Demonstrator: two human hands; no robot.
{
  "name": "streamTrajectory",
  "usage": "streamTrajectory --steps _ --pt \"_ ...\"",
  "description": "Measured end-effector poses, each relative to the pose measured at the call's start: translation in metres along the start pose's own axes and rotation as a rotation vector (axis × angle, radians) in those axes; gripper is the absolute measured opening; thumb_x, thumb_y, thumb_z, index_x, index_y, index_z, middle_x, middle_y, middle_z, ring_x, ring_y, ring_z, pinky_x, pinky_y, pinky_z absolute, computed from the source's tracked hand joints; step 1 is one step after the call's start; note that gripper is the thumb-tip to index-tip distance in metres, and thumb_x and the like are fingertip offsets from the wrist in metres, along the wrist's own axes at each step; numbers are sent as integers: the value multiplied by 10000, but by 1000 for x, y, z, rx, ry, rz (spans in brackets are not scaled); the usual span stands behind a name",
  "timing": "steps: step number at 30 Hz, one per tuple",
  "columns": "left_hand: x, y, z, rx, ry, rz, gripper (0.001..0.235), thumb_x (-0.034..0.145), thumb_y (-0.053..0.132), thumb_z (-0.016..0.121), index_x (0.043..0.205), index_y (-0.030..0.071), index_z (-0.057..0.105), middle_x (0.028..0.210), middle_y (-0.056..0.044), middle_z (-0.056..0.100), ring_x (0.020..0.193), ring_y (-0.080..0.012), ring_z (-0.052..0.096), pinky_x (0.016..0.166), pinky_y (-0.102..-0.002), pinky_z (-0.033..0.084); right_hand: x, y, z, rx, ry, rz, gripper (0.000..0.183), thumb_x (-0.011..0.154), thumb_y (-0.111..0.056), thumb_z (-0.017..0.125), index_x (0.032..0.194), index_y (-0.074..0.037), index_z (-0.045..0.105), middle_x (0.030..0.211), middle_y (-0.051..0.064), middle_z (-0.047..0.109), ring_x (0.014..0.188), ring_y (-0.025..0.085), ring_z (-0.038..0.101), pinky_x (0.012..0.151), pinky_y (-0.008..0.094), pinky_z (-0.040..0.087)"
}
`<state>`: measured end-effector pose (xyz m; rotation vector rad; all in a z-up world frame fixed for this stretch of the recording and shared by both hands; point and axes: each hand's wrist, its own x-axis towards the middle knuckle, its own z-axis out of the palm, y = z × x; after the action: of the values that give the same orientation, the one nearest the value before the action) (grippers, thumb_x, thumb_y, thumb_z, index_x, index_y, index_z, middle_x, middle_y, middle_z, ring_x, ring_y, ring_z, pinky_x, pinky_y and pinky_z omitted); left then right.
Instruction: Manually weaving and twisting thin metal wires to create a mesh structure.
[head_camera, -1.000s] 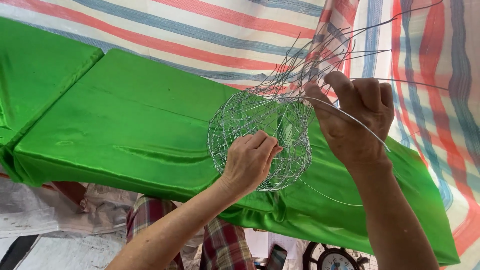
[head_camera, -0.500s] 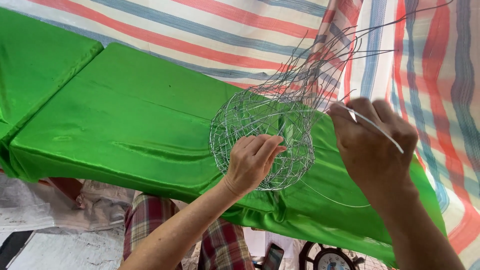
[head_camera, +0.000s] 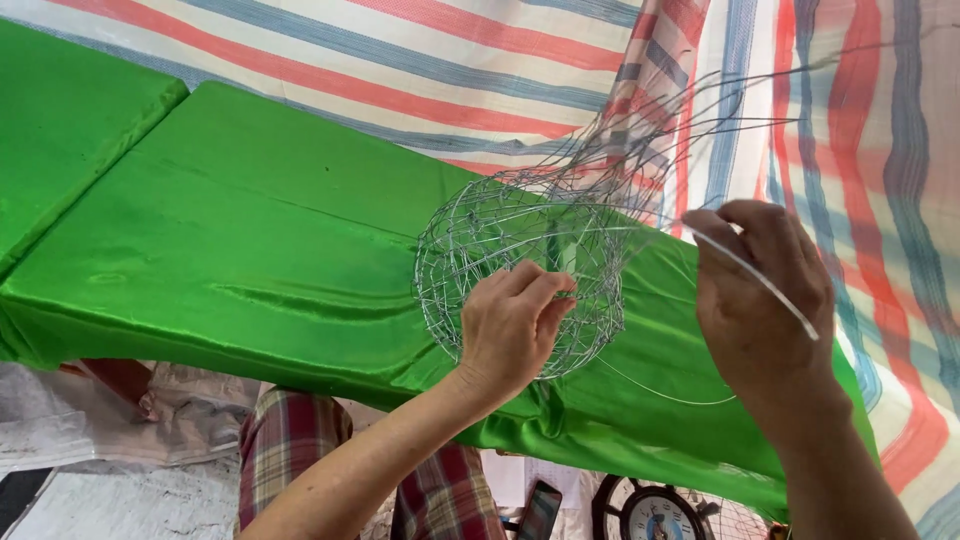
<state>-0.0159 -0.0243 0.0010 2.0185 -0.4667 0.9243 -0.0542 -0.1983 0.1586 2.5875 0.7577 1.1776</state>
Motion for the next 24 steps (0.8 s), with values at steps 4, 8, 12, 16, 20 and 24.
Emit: streamTrajectory --steps 4,8,12,16,20,24 --pt "-2 -7 1 -40 36 -2 41 964 256 689 995 233 700 810 77 561 613 -76 427 557 -242 336 8 -3 23 131 222 -112 432 943 271 835 1257 0 715 1308 195 553 1044 312 634 816 428 563" --pt "0 -11 0 -100 45 -18 53 973 262 668 1010 242 700 839 79 587 634 -77 451 584 -246 360 -11 14 60 143 530 -268 258 1001 177 780 1067 -49 673 1342 136 493 1109 301 613 867 403 552" --pt "0 -17 2 -220 8 -93 92 956 249 716 1027 203 752 819 26 606 654 -155 623 620 -311 473 -11 16 89 166 507 -266 129 928 21 756 1050 24 799 973 113 596 807 264 692 720 388 636" --pt "1 -13 -2 -122 41 -16 55 988 258 639 1023 252 681 865 78 604 655 -79 477 595 -252 392 4 -3 49 841 165 277 338 1096 -32 570 1371 157 519 980 193 705 799 212 674 683 279 541" --pt "0 -13 -3 -133 38 -30 52 988 257 637 1004 245 685 868 76 608 655 -78 482 587 -249 390 24 2 41 1215 158 527 83 1111 -15 607 1191 -1 624 877 62 670 660 87 610 573 195 497" --pt "3 -12 -9 -140 38 -54 56 975 253 651 1007 229 690 868 71 608 651 -79 485 585 -254 386 17 7 45 1424 19 364 379 936 129 640 1298 37 576 1108 150 720 877 167 745 782 214 652"
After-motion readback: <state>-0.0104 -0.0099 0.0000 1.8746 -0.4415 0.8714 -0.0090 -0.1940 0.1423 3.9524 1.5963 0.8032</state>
